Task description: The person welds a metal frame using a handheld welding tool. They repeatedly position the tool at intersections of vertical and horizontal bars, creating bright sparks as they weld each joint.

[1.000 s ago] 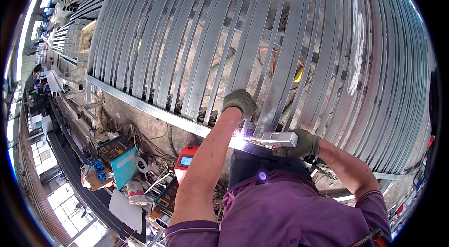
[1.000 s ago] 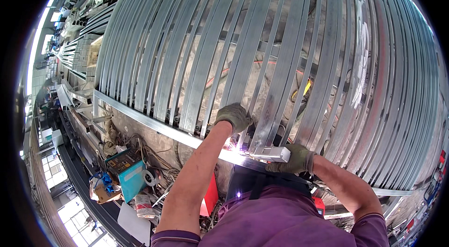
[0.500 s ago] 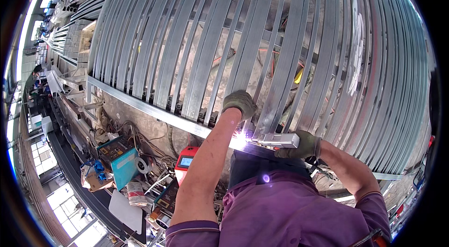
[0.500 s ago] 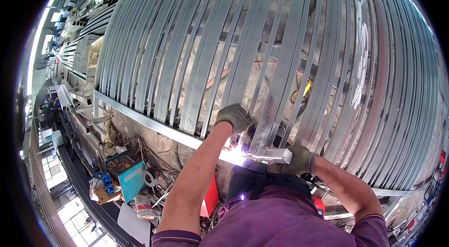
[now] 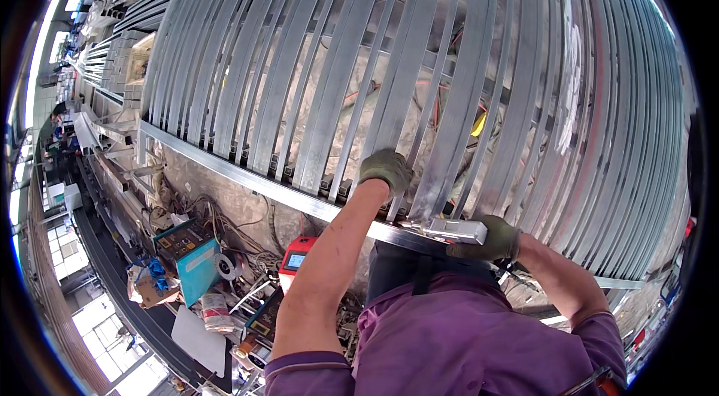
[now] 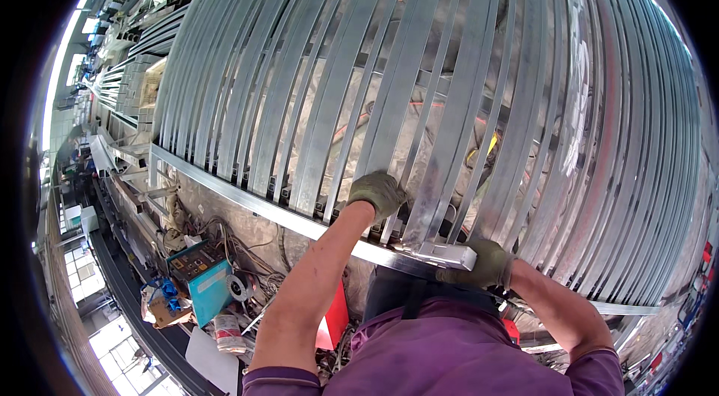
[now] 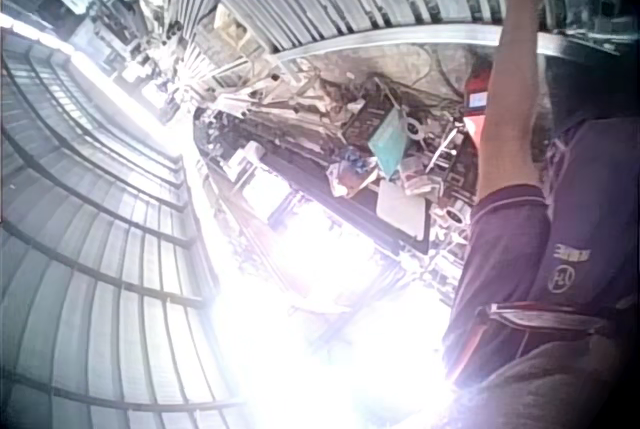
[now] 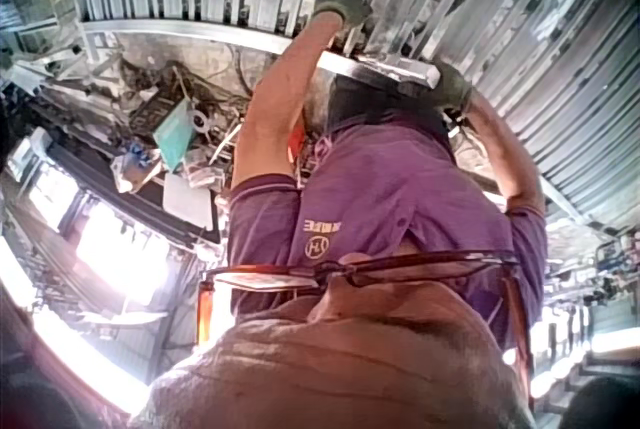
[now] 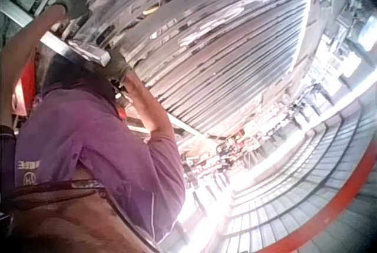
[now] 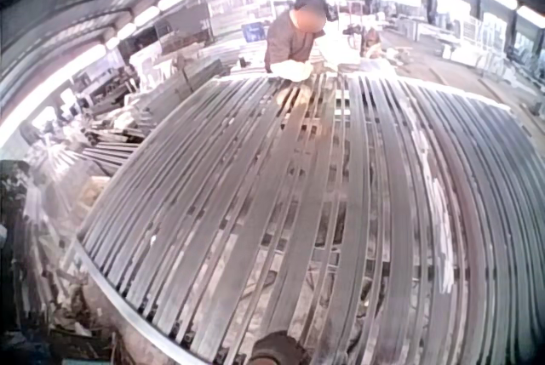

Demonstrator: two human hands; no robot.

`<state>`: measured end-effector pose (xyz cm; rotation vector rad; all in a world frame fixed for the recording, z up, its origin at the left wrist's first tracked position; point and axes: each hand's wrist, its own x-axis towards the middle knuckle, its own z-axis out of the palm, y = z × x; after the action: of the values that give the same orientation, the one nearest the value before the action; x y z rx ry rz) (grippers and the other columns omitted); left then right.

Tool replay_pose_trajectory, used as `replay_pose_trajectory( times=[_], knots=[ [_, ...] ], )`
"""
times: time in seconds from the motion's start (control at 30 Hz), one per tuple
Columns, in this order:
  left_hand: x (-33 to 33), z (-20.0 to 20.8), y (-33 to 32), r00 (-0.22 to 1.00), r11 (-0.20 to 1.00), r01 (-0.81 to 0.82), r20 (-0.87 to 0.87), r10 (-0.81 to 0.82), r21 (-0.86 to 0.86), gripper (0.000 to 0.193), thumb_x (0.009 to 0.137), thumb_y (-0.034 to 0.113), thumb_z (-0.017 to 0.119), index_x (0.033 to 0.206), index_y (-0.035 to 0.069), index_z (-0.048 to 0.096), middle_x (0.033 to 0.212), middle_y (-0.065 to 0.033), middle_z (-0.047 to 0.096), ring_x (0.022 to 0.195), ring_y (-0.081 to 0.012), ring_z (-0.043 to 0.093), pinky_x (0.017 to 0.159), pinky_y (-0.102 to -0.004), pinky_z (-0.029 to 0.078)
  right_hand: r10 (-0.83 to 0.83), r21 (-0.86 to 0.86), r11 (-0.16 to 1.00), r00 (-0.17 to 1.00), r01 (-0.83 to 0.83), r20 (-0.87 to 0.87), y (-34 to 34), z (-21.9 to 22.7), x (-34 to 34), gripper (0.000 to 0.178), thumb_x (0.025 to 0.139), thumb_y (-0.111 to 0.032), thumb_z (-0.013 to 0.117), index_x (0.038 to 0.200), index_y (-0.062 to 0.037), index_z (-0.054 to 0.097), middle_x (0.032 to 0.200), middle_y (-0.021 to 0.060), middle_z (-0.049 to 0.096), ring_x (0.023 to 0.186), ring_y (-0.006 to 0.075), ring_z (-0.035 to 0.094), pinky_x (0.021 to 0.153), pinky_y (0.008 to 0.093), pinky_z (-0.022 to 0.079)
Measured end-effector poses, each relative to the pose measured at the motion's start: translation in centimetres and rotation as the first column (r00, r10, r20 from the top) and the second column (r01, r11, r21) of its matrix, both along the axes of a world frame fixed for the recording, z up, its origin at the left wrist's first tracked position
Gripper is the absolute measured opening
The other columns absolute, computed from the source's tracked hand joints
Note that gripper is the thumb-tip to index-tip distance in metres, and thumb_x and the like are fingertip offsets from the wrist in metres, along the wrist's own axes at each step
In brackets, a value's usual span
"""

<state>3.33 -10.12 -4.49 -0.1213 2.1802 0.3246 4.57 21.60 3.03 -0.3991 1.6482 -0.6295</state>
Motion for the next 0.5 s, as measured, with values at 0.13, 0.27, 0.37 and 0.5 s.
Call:
replay_pose_trajectory(
  times=[0.13,0.27,0.37,0.5],
  knots=[
    [0.4,0.9,-1.8,0.983,0.99,-0.141,-0.116,0.143,0.021,0.065,0.111,0.061,0.055,0.138,0.004,0.074,0.138,-0.0205,0.076,0.134,-0.0366,0.07,0.116,-0.049,0.053,-0.101,-0.044,0.994,0.995,0.101,0.006,0.8,2.7,-0.3,0.066,0.089,-0.063,0.09,0.128,-0.0108,0.08,0.109,0.0144,0.084,0.106,0.0272,0.081,0.095,0.0381,0.063],
    [-1.1,5.1,-6.2,0.942,0.941,-0.329,-0.089,0.322,-0.074,0.066,0.11,0.063,0.056,0.136,0.004,0.072,0.141,-0.018,0.075,0.136,-0.0349,0.07,0.114,-0.0487,0.055,-0.109,-0.166,0.981,0.994,0.102,-0.032,1.4,3.3,-0.5,0.06,0.095,-0.055,0.087,0.134,-0.0111,0.078,0.118,0.0151,0.083,0.111,0.0248,0.081,0.098,0.0377,0.064],
    [0.3,3.7,-8.0,0.952,0.945,-0.289,-0.154,0.266,-0.156,0.071,0.108,0.067,0.056,0.139,0.004,0.07,0.14,-0.0174,0.076,0.133,-0.0347,0.071,0.112,-0.0488,0.056,-0.09,-0.247,0.967,0.993,0.069,-0.075,-0.1,4.4,-1.4,0.058,0.095,-0.052,0.088,0.136,-0.0115,0.077,0.119,0.0149,0.083,0.11,0.0234,0.081,0.098,0.037,0.064],
    [-1.0,4.4,-7.0,0.984,0.966,-0.173,0.001,0.177,-0.191,0.076,0.105,0.073,0.059,0.139,0.006,0.072,0.14,-0.0153,0.076,0.134,-0.0312,0.071,0.112,-0.0462,0.056,-0.113,-0.265,0.958,0.994,0.108,-0.004,-4.2,4.7,-2.8,0.058,0.095,-0.051,0.089,0.136,-0.0123,0.077,0.119,0.0151,0.083,0.11,0.0235,0.081,0.097,0.0364,0.064]
  ],
)
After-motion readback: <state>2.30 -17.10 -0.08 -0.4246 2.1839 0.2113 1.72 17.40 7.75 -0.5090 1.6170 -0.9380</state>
